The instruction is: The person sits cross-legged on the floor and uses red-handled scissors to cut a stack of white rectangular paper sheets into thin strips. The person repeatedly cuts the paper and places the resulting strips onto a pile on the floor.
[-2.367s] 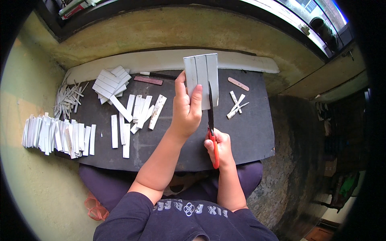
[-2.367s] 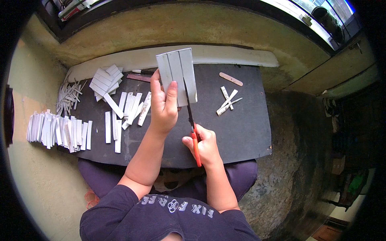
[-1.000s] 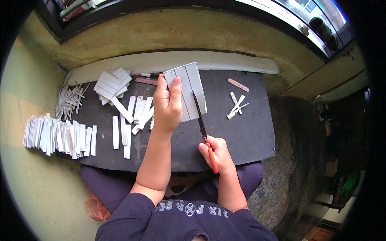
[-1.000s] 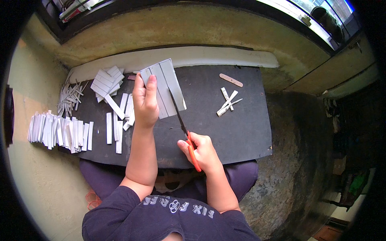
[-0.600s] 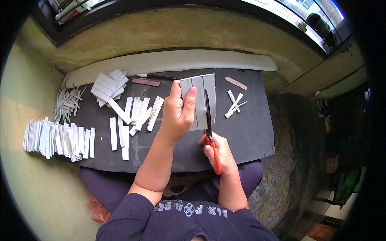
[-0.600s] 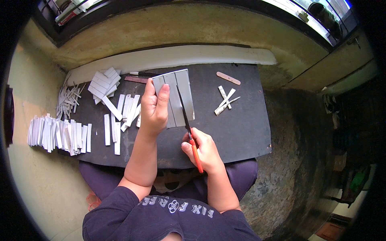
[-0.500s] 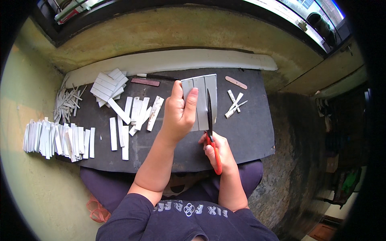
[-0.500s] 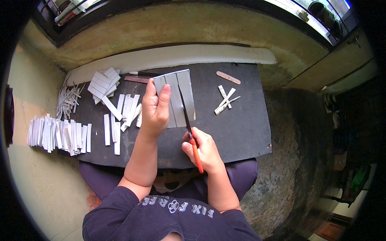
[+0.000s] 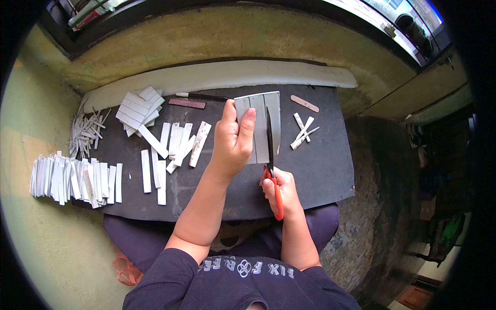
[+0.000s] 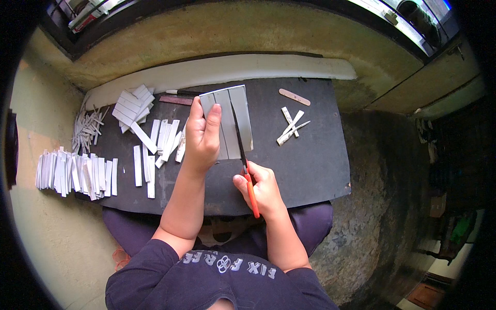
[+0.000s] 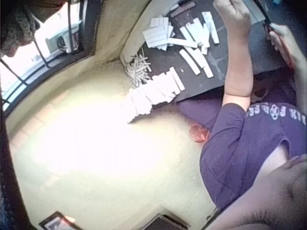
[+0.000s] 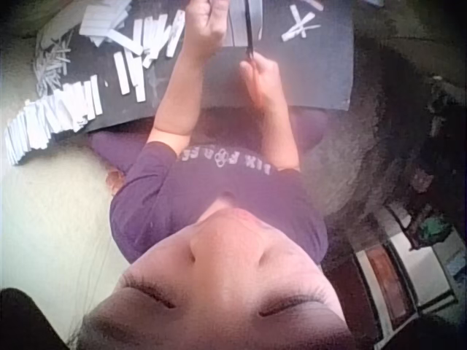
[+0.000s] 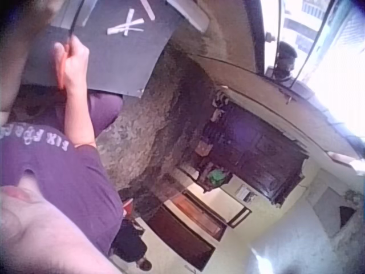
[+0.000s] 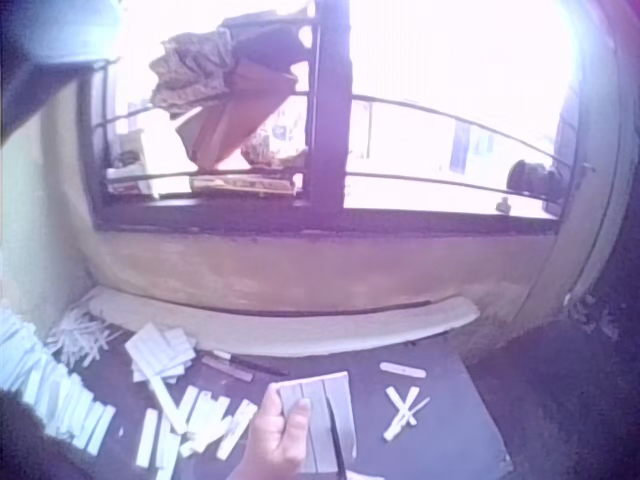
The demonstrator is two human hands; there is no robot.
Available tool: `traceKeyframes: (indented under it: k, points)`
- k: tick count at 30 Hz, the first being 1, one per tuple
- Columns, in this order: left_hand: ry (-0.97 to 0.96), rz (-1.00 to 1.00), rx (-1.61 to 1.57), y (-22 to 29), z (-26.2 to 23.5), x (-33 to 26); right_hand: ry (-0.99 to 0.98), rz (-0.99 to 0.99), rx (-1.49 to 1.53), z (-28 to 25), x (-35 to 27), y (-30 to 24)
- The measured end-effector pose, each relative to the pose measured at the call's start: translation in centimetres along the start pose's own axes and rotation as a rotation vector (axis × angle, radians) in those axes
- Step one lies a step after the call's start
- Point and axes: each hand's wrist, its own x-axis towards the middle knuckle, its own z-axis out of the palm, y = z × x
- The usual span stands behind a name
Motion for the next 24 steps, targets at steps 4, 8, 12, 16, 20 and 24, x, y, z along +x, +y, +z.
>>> traceKeyframes:
  k: [4,8,12,16,20,24]
  points:
    - [0.019,0.037,-0.012,-0.40,0.06,0.13,0.010,-0.015,0.001,0.14,0.02,0.11]
    - [0.057,0.084,0.001,-0.52,0.28,0.30,0.017,0.050,0.080,0.20,-0.13,-0.24]
    - [0.067,0.097,-0.008,-0.63,0.23,0.46,0.040,0.073,0.092,0.46,0.00,-0.30]
    - [0.059,0.079,-0.013,-0.63,0.12,0.47,0.064,0.065,0.085,0.69,0.08,0.12]
    - [0.074,0.101,-0.013,-0.39,0.27,0.51,0.082,0.034,0.045,0.82,0.21,0.29]
    - [0.015,0.013,-0.073,-0.06,0.01,0.20,0.096,0.033,0.023,0.93,0.27,0.10]
